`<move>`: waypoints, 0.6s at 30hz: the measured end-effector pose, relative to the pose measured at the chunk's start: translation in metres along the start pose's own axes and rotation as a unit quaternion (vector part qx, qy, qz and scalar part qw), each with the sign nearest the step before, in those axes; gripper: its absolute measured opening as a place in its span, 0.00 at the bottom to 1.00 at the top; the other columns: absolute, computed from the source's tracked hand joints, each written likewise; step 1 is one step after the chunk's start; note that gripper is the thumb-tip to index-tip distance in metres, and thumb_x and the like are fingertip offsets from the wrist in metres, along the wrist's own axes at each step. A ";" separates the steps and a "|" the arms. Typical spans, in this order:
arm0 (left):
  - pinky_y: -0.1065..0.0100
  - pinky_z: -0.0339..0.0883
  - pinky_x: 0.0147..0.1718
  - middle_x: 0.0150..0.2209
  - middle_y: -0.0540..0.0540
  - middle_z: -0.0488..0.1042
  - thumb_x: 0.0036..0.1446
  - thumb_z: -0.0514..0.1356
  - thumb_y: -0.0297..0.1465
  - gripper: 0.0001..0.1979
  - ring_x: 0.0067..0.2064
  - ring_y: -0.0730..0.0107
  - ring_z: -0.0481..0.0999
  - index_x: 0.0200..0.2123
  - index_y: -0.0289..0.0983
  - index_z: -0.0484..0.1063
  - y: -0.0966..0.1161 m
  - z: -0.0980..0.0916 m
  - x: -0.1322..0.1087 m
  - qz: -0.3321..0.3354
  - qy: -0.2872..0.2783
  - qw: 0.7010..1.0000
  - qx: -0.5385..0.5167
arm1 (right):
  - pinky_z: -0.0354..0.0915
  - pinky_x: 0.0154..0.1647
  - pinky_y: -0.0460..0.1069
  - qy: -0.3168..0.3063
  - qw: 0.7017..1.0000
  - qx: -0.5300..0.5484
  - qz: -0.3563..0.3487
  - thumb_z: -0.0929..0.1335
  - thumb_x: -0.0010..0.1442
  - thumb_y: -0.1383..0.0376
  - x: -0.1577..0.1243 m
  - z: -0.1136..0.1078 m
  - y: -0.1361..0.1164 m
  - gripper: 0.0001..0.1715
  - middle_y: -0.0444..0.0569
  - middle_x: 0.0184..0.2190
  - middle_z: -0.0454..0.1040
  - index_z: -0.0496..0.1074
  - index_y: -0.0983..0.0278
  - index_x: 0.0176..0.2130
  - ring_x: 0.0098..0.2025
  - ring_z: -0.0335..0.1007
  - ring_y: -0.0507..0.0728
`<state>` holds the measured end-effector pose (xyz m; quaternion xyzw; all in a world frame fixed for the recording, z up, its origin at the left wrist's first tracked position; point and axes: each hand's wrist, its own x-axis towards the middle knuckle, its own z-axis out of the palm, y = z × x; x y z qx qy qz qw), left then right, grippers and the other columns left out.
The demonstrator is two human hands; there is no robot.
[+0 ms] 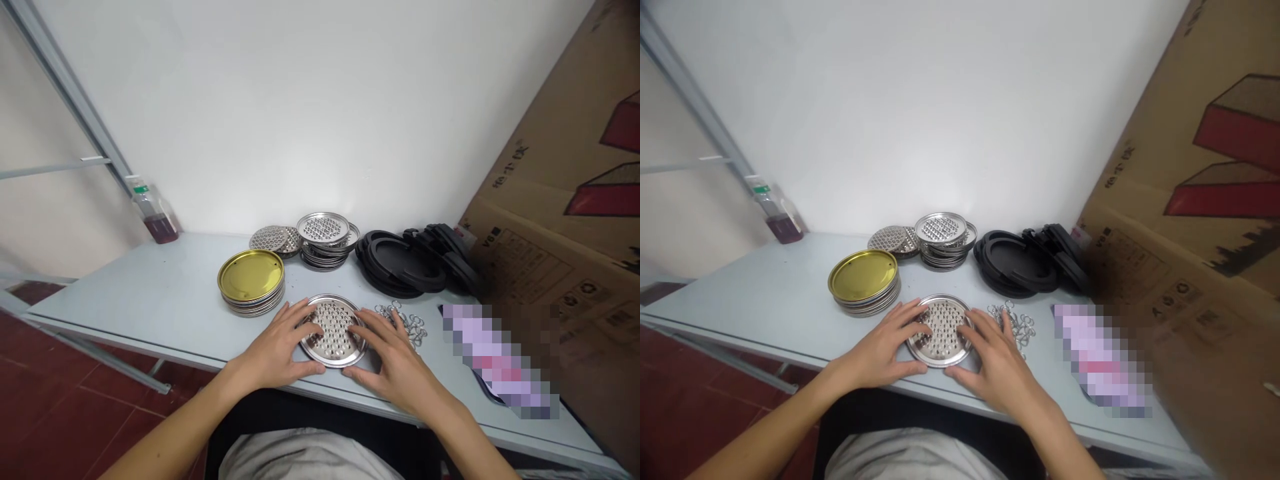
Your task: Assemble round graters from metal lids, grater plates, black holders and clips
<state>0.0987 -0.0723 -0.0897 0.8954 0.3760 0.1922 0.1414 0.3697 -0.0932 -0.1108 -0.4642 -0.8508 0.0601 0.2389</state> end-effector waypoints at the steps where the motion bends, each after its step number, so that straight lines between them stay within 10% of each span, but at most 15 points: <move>1: 0.40 0.43 0.67 0.67 0.38 0.59 0.54 0.67 0.45 0.26 0.70 0.47 0.54 0.54 0.42 0.70 0.001 -0.001 0.000 -0.002 -0.007 1.000 -0.004 | 0.36 0.68 0.76 -0.003 1.000 0.003 0.001 0.71 0.58 0.48 0.000 0.000 0.000 0.32 0.58 0.62 0.68 0.70 0.59 0.57 0.67 0.57 0.70; 18: 0.45 0.55 0.64 0.64 0.37 0.63 0.50 0.70 0.45 0.38 0.67 0.48 0.56 0.61 0.42 0.64 -0.002 0.000 0.001 0.011 0.020 0.999 -0.035 | 0.37 0.69 0.73 -0.008 0.999 0.026 0.022 0.72 0.56 0.49 0.001 -0.001 -0.002 0.45 0.56 0.60 0.70 0.56 0.60 0.65 0.66 0.55 0.69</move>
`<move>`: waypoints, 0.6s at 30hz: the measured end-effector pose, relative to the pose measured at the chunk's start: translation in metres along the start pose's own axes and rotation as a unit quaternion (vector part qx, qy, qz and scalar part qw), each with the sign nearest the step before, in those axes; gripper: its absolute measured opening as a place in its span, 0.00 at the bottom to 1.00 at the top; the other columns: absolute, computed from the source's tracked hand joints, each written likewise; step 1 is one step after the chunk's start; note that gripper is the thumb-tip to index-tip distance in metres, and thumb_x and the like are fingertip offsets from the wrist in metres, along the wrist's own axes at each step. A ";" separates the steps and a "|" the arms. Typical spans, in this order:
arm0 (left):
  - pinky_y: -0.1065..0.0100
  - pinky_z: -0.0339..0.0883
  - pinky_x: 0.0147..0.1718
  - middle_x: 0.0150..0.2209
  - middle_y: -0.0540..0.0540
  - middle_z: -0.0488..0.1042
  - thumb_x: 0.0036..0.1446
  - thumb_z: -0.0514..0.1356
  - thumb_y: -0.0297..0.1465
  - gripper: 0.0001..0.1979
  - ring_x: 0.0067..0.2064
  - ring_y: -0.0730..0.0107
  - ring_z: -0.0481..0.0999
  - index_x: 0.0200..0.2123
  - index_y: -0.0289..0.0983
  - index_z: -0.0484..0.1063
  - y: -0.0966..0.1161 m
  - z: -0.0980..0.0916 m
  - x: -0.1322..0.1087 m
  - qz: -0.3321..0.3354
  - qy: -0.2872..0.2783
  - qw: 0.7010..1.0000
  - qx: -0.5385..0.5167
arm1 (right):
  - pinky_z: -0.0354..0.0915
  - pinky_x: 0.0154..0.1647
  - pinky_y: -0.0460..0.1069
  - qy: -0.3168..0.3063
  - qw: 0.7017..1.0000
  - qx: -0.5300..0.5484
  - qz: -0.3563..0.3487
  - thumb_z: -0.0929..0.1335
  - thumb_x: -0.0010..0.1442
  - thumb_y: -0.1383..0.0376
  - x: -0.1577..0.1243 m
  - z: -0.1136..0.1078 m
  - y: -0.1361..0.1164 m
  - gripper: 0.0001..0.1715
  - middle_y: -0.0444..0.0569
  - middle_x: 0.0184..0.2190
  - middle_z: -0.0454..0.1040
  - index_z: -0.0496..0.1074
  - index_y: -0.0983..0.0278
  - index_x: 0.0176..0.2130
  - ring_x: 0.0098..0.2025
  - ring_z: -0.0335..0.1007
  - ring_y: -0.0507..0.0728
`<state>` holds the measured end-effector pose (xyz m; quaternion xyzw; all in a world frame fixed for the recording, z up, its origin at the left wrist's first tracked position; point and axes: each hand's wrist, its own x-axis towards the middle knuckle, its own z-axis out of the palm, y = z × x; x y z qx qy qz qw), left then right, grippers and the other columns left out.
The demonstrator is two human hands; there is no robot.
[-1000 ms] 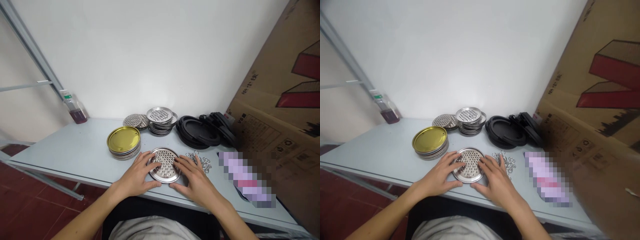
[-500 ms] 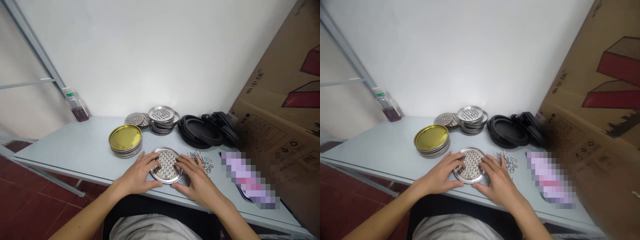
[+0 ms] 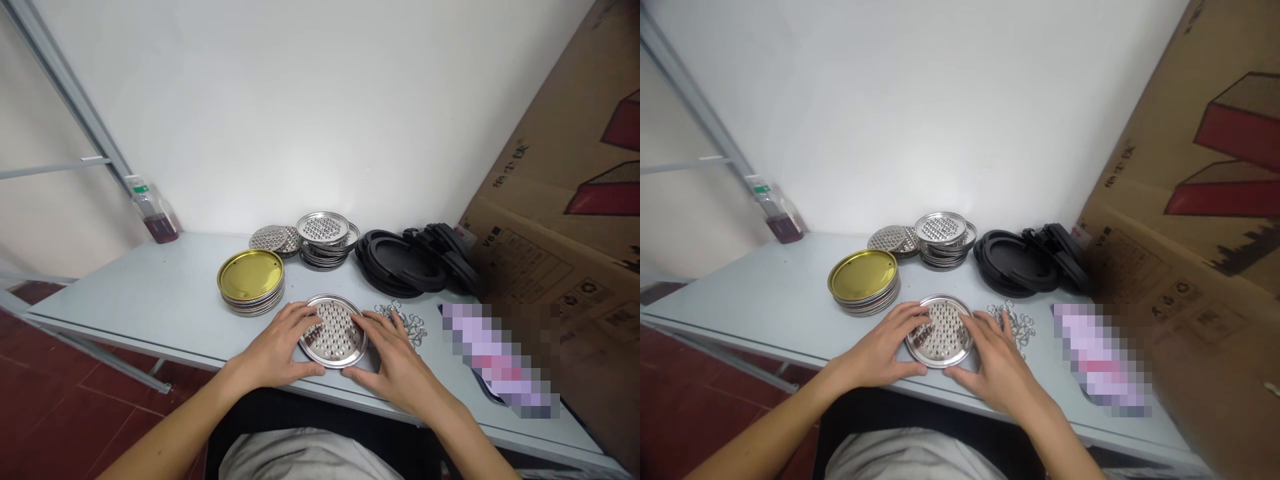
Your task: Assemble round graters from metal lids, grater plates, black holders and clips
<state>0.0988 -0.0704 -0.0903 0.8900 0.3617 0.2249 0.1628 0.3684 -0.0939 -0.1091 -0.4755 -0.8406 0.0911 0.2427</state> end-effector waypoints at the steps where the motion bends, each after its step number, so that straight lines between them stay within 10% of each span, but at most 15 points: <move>1: 0.46 0.56 0.64 0.63 0.37 0.64 0.50 0.70 0.45 0.39 0.67 0.49 0.57 0.62 0.42 0.63 0.000 0.000 0.000 -0.001 0.001 1.000 0.000 | 0.37 0.69 0.73 -0.001 1.000 0.001 0.000 0.72 0.57 0.49 0.000 0.000 0.000 0.45 0.56 0.60 0.70 0.56 0.60 0.65 0.66 0.55 0.69; 18: 0.47 0.54 0.65 0.65 0.36 0.60 0.43 0.71 0.52 0.34 0.69 0.46 0.52 0.49 0.40 0.69 0.004 0.000 0.020 -0.002 -0.019 1.000 -0.021 | 0.40 0.68 0.75 0.007 0.999 -0.035 -0.037 0.71 0.57 0.50 -0.001 0.000 -0.001 0.38 0.57 0.63 0.66 0.65 0.58 0.63 0.67 0.55 0.70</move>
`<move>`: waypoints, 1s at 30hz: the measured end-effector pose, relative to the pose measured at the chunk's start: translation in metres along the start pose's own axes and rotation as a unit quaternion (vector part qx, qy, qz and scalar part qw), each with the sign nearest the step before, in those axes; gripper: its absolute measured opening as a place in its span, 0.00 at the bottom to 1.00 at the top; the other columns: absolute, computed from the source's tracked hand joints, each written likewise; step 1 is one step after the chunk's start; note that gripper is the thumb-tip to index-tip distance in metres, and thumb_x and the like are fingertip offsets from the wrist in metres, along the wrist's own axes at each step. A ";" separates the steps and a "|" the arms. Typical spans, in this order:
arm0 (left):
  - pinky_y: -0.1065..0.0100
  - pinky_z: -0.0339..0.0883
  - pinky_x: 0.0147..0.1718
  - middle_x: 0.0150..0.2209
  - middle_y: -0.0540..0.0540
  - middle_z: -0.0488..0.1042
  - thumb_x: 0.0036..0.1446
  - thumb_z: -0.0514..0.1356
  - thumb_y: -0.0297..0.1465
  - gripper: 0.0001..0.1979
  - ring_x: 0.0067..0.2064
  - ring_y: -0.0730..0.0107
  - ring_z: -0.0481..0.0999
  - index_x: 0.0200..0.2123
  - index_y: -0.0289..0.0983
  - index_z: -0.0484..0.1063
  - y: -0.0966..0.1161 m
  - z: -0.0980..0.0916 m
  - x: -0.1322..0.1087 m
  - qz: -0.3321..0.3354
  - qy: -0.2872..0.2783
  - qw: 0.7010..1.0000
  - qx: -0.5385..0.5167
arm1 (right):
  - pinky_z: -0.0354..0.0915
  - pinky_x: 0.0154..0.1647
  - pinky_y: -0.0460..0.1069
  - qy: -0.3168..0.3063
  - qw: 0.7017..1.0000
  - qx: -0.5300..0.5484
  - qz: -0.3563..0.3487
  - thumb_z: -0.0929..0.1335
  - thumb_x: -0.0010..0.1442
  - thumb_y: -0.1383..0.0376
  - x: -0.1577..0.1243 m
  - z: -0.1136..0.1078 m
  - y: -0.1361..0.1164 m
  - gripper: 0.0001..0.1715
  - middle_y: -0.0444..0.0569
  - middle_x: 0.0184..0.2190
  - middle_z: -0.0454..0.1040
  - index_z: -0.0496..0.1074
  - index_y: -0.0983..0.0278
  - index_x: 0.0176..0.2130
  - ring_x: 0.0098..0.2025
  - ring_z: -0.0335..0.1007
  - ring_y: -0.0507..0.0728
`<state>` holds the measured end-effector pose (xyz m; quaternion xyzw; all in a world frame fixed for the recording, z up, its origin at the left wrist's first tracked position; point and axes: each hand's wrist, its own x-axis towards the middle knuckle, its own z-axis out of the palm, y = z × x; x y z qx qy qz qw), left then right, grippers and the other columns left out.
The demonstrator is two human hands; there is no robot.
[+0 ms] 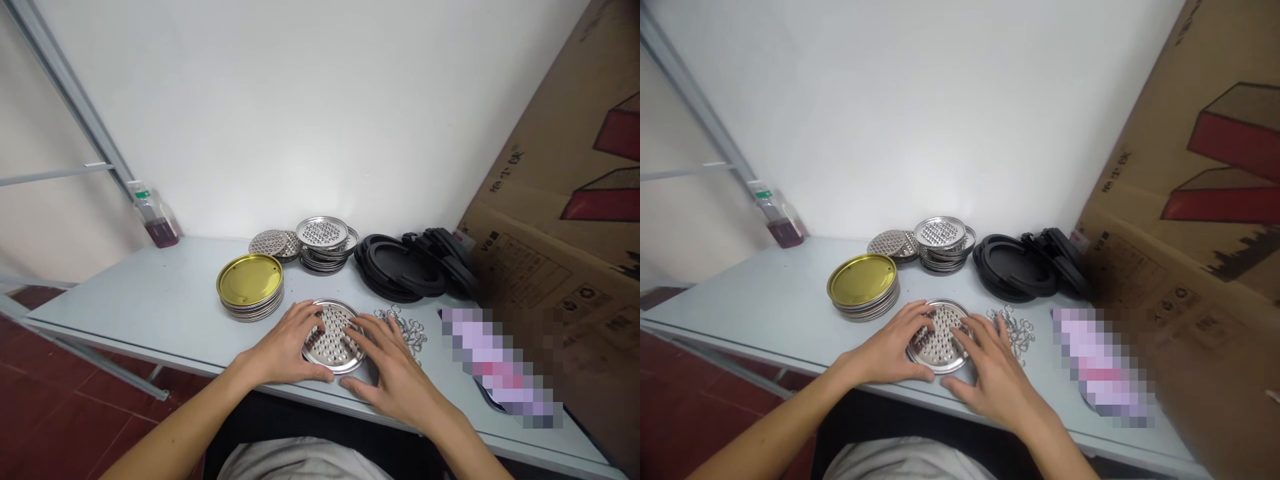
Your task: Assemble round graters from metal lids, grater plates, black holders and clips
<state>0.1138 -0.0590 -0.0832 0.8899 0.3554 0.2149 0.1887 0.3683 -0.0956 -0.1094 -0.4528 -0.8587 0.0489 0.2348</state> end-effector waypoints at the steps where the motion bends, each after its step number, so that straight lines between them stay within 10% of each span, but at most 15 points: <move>1: 0.47 0.55 0.64 0.64 0.36 0.61 0.43 0.71 0.52 0.34 0.68 0.46 0.54 0.48 0.40 0.69 0.001 0.001 0.001 0.000 0.005 1.000 -0.003 | 0.40 0.68 0.75 0.004 1.000 0.001 -0.003 0.71 0.57 0.50 0.001 0.000 -0.001 0.37 0.58 0.61 0.67 0.67 0.58 0.61 0.66 0.56 0.70; 15: 0.56 0.65 0.52 0.45 0.42 0.75 0.68 0.54 0.36 0.16 0.50 0.57 0.69 0.55 0.38 0.69 -0.008 -0.003 0.036 -0.022 0.040 0.997 0.068 | 0.38 0.68 0.74 0.001 1.000 0.019 0.005 0.72 0.57 0.49 0.003 -0.002 -0.004 0.39 0.57 0.58 0.69 0.63 0.60 0.62 0.64 0.59 0.69; 30: 0.60 0.68 0.50 0.43 0.42 0.69 0.63 0.54 0.23 0.15 0.47 0.61 0.70 0.48 0.37 0.77 -0.032 0.014 0.046 -0.033 0.085 0.994 0.067 | 0.38 0.69 0.73 0.007 1.000 0.027 0.009 0.72 0.56 0.51 0.001 0.000 -0.002 0.42 0.57 0.59 0.69 0.60 0.59 0.63 0.65 0.58 0.68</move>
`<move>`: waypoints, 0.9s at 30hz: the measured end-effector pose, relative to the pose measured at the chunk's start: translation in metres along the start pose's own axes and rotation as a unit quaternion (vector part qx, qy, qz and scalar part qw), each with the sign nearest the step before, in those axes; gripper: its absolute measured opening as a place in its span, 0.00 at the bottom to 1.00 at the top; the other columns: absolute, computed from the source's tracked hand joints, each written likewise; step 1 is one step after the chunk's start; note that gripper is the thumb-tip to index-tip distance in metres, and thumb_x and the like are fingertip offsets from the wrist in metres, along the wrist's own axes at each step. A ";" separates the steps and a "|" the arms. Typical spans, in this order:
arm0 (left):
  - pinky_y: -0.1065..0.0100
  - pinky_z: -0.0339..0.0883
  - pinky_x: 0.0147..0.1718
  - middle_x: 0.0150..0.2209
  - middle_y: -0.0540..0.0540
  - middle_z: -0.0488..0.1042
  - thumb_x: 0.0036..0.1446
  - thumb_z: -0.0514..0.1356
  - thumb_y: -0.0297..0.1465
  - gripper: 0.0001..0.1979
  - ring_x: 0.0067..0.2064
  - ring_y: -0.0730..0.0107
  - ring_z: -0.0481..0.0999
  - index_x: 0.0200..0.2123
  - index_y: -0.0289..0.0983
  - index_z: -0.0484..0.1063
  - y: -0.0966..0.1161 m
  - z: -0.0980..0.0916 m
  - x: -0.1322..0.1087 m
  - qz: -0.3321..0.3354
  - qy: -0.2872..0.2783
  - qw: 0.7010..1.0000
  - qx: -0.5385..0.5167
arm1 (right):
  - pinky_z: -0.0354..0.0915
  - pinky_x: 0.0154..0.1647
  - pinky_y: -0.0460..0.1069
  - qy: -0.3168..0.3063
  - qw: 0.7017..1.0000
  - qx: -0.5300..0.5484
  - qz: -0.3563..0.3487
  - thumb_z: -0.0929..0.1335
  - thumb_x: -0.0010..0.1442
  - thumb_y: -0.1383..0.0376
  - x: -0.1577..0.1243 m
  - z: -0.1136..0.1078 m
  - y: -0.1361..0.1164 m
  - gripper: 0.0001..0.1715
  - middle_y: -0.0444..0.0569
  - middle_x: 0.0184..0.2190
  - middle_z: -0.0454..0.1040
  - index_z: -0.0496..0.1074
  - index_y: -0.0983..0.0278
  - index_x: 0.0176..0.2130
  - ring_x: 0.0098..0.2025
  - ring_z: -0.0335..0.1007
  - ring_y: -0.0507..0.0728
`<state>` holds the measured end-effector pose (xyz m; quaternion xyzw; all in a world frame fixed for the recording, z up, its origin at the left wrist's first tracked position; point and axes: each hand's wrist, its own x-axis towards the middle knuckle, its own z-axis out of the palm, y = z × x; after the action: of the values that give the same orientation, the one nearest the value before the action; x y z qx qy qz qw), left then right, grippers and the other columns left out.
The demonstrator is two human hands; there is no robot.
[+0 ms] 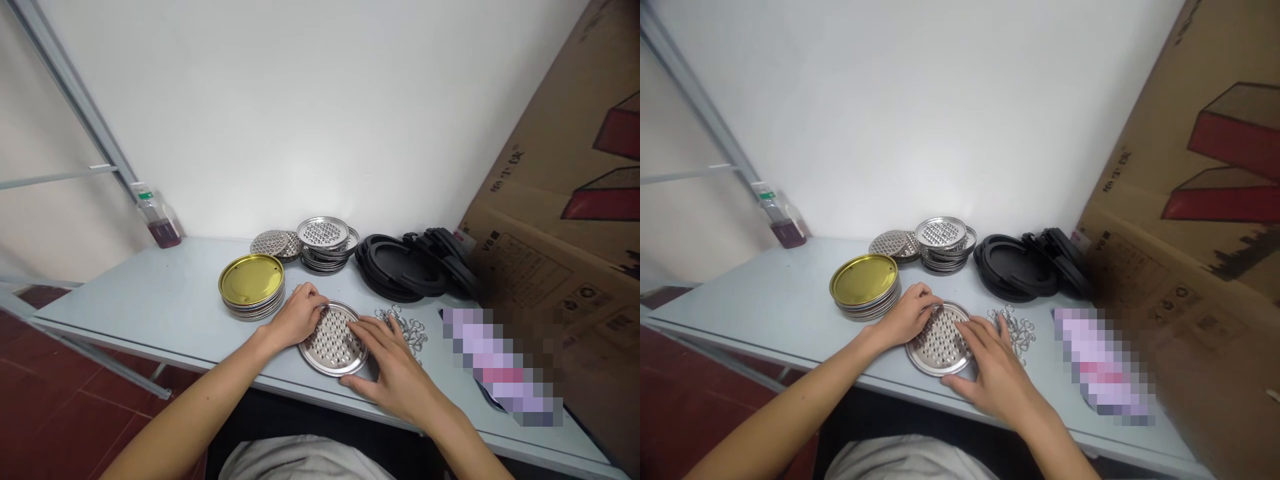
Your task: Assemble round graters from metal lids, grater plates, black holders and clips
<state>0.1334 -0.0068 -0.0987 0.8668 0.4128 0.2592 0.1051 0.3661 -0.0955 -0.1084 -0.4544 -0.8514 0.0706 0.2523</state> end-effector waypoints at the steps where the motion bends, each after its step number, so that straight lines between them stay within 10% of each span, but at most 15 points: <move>1: 0.59 0.68 0.51 0.44 0.42 0.69 0.63 0.54 0.22 0.15 0.48 0.61 0.70 0.48 0.37 0.77 0.000 0.000 0.000 0.000 0.000 1.000 0.002 | 0.38 0.69 0.73 0.000 1.000 -0.001 0.000 0.73 0.55 0.51 0.000 0.000 0.000 0.42 0.57 0.59 0.69 0.60 0.60 0.63 0.65 0.58 0.68; 27: 0.56 0.67 0.54 0.50 0.40 0.68 0.59 0.51 0.15 0.24 0.54 0.58 0.65 0.48 0.40 0.79 -0.001 -0.003 -0.003 0.039 -0.036 0.996 0.076 | 0.37 0.69 0.74 -0.007 1.000 -0.002 0.004 0.72 0.57 0.51 0.001 0.000 0.001 0.43 0.58 0.60 0.69 0.58 0.60 0.65 0.65 0.58 0.67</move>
<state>0.1295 -0.0088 -0.0974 0.8963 0.3935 0.1999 0.0431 0.3663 -0.0947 -0.1086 -0.4574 -0.8518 0.0731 0.2447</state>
